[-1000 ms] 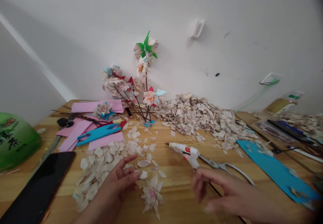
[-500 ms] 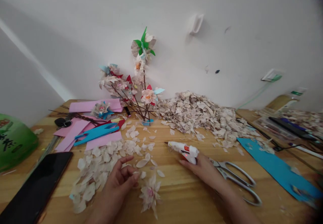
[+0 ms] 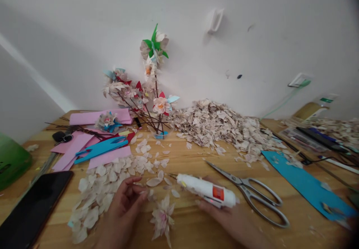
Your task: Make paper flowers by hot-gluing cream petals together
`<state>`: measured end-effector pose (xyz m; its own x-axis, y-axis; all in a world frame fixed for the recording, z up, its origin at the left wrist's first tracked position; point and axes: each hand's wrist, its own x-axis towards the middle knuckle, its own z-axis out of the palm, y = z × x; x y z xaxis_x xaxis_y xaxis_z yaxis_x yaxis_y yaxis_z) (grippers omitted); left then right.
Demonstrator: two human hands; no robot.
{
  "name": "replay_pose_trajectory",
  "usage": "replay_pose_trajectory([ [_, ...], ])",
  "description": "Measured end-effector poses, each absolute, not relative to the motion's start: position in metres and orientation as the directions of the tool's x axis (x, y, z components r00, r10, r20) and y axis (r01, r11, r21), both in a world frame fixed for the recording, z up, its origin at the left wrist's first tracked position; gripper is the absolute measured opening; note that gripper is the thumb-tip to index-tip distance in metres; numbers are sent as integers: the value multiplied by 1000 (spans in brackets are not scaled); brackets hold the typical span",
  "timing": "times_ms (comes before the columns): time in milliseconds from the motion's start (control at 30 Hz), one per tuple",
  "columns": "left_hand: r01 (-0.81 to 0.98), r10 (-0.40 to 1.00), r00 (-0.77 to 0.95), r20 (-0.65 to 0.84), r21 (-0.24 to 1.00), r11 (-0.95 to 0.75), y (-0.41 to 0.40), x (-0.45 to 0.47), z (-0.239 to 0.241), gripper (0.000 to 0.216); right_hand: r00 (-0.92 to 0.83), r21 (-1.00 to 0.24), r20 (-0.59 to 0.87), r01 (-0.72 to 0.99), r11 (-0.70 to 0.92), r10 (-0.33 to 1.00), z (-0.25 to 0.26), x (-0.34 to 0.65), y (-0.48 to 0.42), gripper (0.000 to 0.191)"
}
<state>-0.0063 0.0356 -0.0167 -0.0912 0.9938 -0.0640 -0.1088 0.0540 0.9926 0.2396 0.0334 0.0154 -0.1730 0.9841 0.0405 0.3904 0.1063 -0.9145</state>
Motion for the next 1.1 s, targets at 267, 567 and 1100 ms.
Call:
replay_pose_trajectory([
  [267,-176,983,-101,-151,976,132,31,-5,-5,44,-357,-910,55,366,194,932,27,225,24,25],
  [567,-282,978,-37,-207,941,189,29,-4,-3,52,-376,-875,105,404,265,921,21,223,23,33],
  [1100,-347,961,-3,-277,901,259,29,-2,0,53,-381,-823,143,468,324,913,21,224,24,42],
])
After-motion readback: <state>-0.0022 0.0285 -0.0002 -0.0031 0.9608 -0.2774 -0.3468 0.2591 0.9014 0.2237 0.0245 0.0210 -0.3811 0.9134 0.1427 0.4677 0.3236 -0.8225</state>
